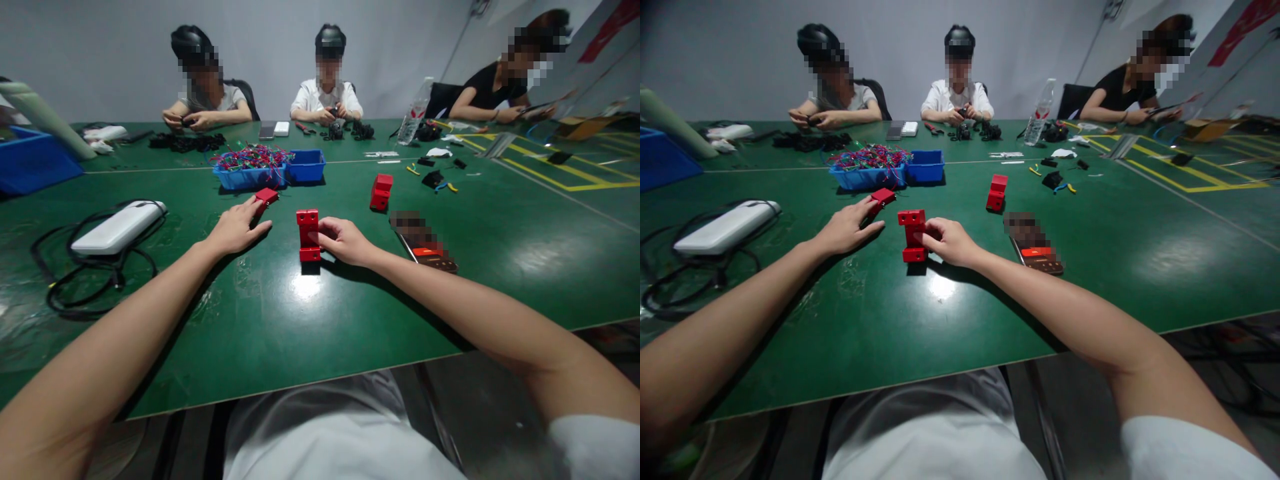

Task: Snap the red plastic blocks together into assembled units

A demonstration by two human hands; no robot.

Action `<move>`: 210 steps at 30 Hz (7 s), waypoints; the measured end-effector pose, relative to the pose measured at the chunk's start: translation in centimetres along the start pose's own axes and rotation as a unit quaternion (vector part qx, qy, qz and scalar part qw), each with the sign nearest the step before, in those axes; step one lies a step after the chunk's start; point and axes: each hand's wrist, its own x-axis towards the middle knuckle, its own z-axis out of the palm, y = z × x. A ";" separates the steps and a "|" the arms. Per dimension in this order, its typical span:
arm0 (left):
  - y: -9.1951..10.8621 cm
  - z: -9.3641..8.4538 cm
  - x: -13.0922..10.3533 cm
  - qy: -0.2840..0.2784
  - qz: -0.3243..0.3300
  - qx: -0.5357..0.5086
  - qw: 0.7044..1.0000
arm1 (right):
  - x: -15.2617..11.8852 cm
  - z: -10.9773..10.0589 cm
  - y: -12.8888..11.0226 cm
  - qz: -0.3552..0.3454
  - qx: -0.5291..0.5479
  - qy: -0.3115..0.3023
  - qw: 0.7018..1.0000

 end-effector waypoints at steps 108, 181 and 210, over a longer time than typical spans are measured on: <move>8.0 1.4 -1.9 0.118 0.149 -0.256 0.948 | 1.5 -0.4 0.5 0.151 0.397 0.110 0.899; 8.1 1.5 -1.9 0.110 0.145 -0.255 0.950 | 1.3 0.0 0.8 0.177 0.388 0.064 0.902; 8.1 1.4 -1.9 0.107 0.134 -0.260 0.950 | 1.3 0.4 1.0 0.150 0.330 0.110 0.925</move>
